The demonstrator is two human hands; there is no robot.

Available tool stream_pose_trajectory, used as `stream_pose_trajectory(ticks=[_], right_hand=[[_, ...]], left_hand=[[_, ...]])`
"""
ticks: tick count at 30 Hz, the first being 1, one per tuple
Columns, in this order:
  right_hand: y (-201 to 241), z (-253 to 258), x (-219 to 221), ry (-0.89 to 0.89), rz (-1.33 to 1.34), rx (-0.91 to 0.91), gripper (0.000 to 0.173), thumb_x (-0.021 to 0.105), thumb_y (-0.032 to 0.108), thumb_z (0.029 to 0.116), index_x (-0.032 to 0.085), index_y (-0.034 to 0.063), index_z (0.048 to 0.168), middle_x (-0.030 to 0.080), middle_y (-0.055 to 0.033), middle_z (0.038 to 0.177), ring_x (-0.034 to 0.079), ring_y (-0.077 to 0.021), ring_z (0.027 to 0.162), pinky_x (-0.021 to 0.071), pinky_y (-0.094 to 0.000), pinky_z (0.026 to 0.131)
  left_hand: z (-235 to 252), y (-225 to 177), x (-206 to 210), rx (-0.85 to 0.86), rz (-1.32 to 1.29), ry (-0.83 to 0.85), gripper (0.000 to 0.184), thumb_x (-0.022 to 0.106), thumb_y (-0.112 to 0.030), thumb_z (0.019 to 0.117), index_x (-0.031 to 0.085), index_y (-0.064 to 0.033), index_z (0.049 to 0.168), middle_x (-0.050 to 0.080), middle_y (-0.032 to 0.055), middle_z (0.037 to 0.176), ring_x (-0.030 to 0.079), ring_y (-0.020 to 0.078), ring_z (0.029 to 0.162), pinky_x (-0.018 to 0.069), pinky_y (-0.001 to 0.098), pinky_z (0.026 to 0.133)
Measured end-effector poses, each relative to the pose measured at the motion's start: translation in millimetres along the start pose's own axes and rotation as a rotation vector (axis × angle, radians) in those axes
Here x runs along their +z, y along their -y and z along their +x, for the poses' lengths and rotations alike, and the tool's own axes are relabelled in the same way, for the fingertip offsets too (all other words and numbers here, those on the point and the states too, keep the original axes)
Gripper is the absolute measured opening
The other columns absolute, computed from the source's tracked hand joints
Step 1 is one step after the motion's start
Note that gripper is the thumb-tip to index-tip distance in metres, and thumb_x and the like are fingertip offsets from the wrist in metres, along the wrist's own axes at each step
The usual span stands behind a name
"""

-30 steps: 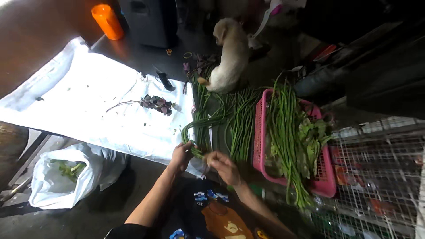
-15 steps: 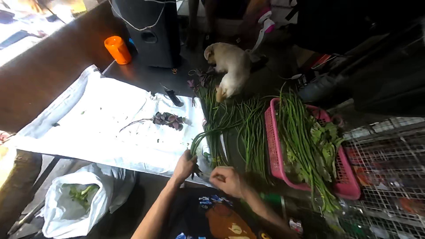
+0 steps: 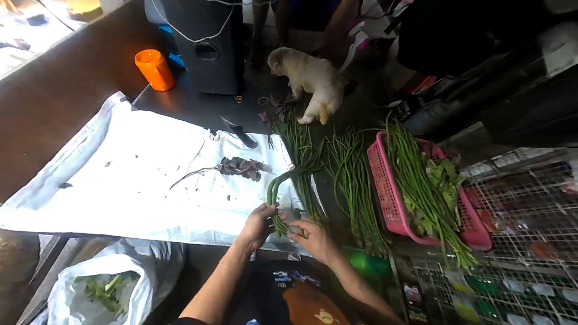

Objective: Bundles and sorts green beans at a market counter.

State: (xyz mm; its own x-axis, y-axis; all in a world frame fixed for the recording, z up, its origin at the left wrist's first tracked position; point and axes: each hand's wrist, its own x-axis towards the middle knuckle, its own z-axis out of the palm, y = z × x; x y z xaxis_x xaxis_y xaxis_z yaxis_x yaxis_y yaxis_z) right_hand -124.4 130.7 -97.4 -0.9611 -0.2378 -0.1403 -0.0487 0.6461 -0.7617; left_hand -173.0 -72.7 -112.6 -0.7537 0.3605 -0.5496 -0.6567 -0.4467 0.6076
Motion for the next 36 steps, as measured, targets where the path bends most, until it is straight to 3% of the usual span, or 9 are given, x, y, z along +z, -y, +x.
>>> stream_pose_trajectory(ticks=[3, 7, 10, 13, 19, 22, 25, 29, 36], right_hand=[[0.2, -7.6, 15.0, -0.049, 0.015, -0.035, 0.021, 0.074, 0.019, 0.0917, 0.077, 0.0024, 0.105, 0.07, -0.0128, 0.096, 0.063, -0.0164, 0.08, 0.0547, -0.0295, 0.076], [-2.8, -15.9, 29.6, 0.002, 0.194, 0.095, 0.022, 0.075, 0.021, 0.0912, 0.074, 0.0012, 0.101, 0.069, -0.0093, 0.097, 0.063, -0.0118, 0.079, 0.0547, -0.0265, 0.074], [-11.8, -21.9, 37.4, 0.033, 0.561, 0.148, 0.027, 0.074, 0.019, 0.0896, 0.068, 0.0008, 0.108, 0.071, -0.0038, 0.091, 0.068, -0.0091, 0.077, 0.0591, -0.0278, 0.074], [-18.1, -21.9, 43.8, 0.084, 0.701, 0.164, 0.045, 0.072, 0.024, 0.0903, 0.06, 0.0029, 0.129, 0.061, 0.0019, 0.075, 0.058, -0.0084, 0.063, 0.0535, -0.0282, 0.062], [-11.4, -3.6, 50.3, -0.114, 0.312, 0.229, 0.04, 0.078, 0.032, 0.0895, 0.072, 0.008, 0.121, 0.052, 0.003, 0.062, 0.046, -0.0062, 0.052, 0.0452, -0.0258, 0.055], [-5.8, -0.9, 46.3, -0.199, 0.27, 0.155, 0.04, 0.077, 0.027, 0.0912, 0.07, 0.008, 0.126, 0.065, -0.0042, 0.08, 0.059, -0.011, 0.06, 0.0552, -0.0291, 0.058], [-2.6, -7.9, 39.7, -0.292, 0.093, -0.047, 0.03, 0.075, 0.019, 0.092, 0.076, 0.0137, 0.122, 0.068, -0.0109, 0.108, 0.063, -0.0128, 0.074, 0.0561, -0.0277, 0.065], [-19.0, -13.5, 22.9, -0.322, 0.001, -0.254, 0.017, 0.073, 0.012, 0.0914, 0.081, 0.0136, 0.106, 0.071, -0.0074, 0.109, 0.07, -0.011, 0.094, 0.0608, -0.0248, 0.084], [-53.8, -30.1, -12.3, -0.221, -0.035, -0.343, 0.01, 0.068, 0.012, 0.0937, 0.074, 0.0033, 0.096, 0.071, -0.0088, 0.106, 0.07, -0.013, 0.098, 0.0592, -0.0263, 0.088]], left_hand=[[4.4, 3.3, -8.5, 0.024, 0.063, 0.048, 0.024, 0.05, -0.013, 0.1077, 0.053, 0.0019, 0.126, 0.071, 0.0134, 0.098, 0.072, 0.022, 0.087, 0.0605, 0.038, 0.082], [4.6, 9.0, -13.2, -0.064, 0.04, 0.059, 0.025, 0.048, -0.017, 0.109, 0.054, -0.0003, 0.126, 0.071, 0.0124, 0.097, 0.072, 0.0224, 0.085, 0.0612, 0.0385, 0.079], [4.9, 16.5, -21.4, -0.081, -0.017, 0.104, 0.026, 0.043, -0.018, 0.1106, 0.053, -0.0002, 0.127, 0.07, 0.0121, 0.097, 0.072, 0.0219, 0.084, 0.0614, 0.0377, 0.078], [3.4, 18.0, -27.0, -0.089, -0.047, 0.119, 0.026, 0.041, -0.018, 0.1109, 0.053, 0.0001, 0.127, 0.071, 0.0127, 0.098, 0.072, 0.0224, 0.087, 0.0607, 0.0381, 0.082], [-1.0, 20.5, -17.0, -0.015, -0.109, -0.006, 0.023, 0.051, -0.018, 0.1082, 0.054, -0.0028, 0.125, 0.072, 0.0129, 0.104, 0.072, 0.023, 0.094, 0.0598, 0.039, 0.085], [-1.4, 18.2, -11.6, 0.055, -0.067, -0.026, 0.024, 0.058, -0.015, 0.1047, 0.054, -0.0012, 0.125, 0.072, 0.0142, 0.104, 0.072, 0.0221, 0.092, 0.0605, 0.0367, 0.082], [-2.1, 19.5, -0.3, 0.089, 0.068, -0.096, 0.032, 0.067, -0.012, 0.0989, 0.055, 0.0023, 0.124, 0.072, 0.0157, 0.099, 0.072, 0.0237, 0.087, 0.0615, 0.0394, 0.079], [-0.3, 26.9, 26.9, 0.127, 0.136, -0.155, 0.033, 0.071, -0.012, 0.0965, 0.055, 0.0037, 0.12, 0.071, 0.0158, 0.091, 0.073, 0.0244, 0.08, 0.0626, 0.0396, 0.073], [-1.7, 43.5, 68.4, 0.134, 0.294, -0.161, 0.037, 0.076, -0.016, 0.0936, 0.056, 0.0027, 0.118, 0.071, 0.0155, 0.092, 0.073, 0.0253, 0.079, 0.0626, 0.0413, 0.073]])
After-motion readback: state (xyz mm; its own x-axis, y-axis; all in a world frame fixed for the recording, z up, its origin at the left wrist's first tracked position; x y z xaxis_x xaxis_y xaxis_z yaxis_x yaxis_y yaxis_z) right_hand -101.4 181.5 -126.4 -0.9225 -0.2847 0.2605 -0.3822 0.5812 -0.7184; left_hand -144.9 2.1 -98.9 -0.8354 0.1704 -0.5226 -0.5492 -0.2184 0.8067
